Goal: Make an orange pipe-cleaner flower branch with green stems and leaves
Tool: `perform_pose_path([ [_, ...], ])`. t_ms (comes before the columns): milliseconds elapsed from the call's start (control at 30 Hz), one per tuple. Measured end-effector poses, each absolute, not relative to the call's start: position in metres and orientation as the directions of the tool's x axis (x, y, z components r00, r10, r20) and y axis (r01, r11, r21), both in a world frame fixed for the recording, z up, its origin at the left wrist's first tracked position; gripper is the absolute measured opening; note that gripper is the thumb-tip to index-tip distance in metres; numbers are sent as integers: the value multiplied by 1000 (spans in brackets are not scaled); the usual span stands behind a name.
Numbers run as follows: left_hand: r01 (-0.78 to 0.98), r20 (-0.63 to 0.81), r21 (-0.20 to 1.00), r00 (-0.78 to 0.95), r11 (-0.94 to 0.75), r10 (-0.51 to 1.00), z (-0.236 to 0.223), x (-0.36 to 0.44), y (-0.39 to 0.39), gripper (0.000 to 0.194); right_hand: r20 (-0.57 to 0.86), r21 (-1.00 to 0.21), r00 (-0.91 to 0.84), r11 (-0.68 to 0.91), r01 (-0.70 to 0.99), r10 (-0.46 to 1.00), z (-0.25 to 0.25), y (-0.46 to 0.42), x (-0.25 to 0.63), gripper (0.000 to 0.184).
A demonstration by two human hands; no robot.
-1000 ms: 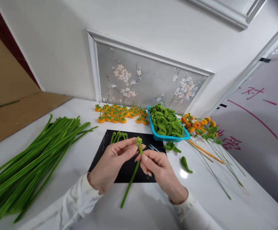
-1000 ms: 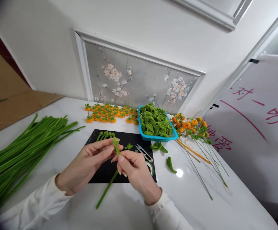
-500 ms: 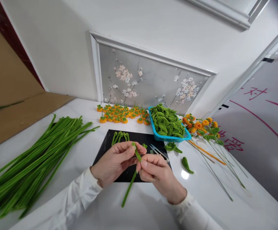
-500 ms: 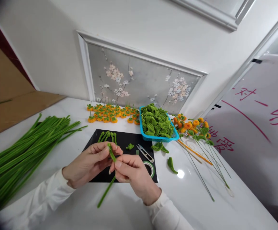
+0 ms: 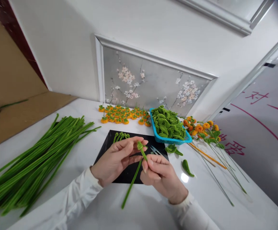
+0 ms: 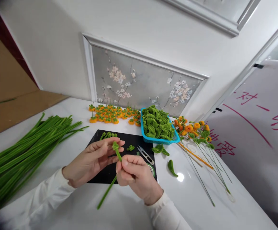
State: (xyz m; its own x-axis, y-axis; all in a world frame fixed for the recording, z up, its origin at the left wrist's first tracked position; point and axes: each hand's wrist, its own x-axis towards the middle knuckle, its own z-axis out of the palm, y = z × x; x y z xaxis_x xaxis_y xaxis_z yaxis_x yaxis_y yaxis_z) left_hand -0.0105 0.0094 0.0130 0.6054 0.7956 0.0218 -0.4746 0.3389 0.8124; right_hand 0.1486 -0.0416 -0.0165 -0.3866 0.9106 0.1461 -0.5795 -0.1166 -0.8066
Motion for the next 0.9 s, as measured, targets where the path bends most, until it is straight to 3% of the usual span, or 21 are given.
perform_pose_path([
  [133, -481, -7, 824, 518, 299, 855, 12, -9, 10, 16, 116, -838, -402, -128, -531, 908, -19, -42, 148, 25],
  [267, -473, -10, 848, 439, 240, 898, 11, -6, 10, 11, 128, -929, -318, 0, -371, 939, -16, -43, 149, 33],
  [400, -450, -48, 853, 440, 266, 897, 12, -5, 10, 10, 128, -972, -225, 77, -221, 966, -12, -43, 150, 31],
  [500, -422, -54, 868, 443, 262, 895, 14, -5, 10, 12, 138, -974, -196, 97, -206, 971, -10, -43, 151, 33],
  [733, -325, 36, 938, 437, 120, 899, 14, -5, 10, 10, 174, -985, -177, 167, -53, 969, -4, -44, 154, 35],
  [900, -225, 128, 974, 438, -29, 890, 12, -3, 8, 13, 263, -963, -47, 259, -80, 964, -5, -43, 151, 26],
])
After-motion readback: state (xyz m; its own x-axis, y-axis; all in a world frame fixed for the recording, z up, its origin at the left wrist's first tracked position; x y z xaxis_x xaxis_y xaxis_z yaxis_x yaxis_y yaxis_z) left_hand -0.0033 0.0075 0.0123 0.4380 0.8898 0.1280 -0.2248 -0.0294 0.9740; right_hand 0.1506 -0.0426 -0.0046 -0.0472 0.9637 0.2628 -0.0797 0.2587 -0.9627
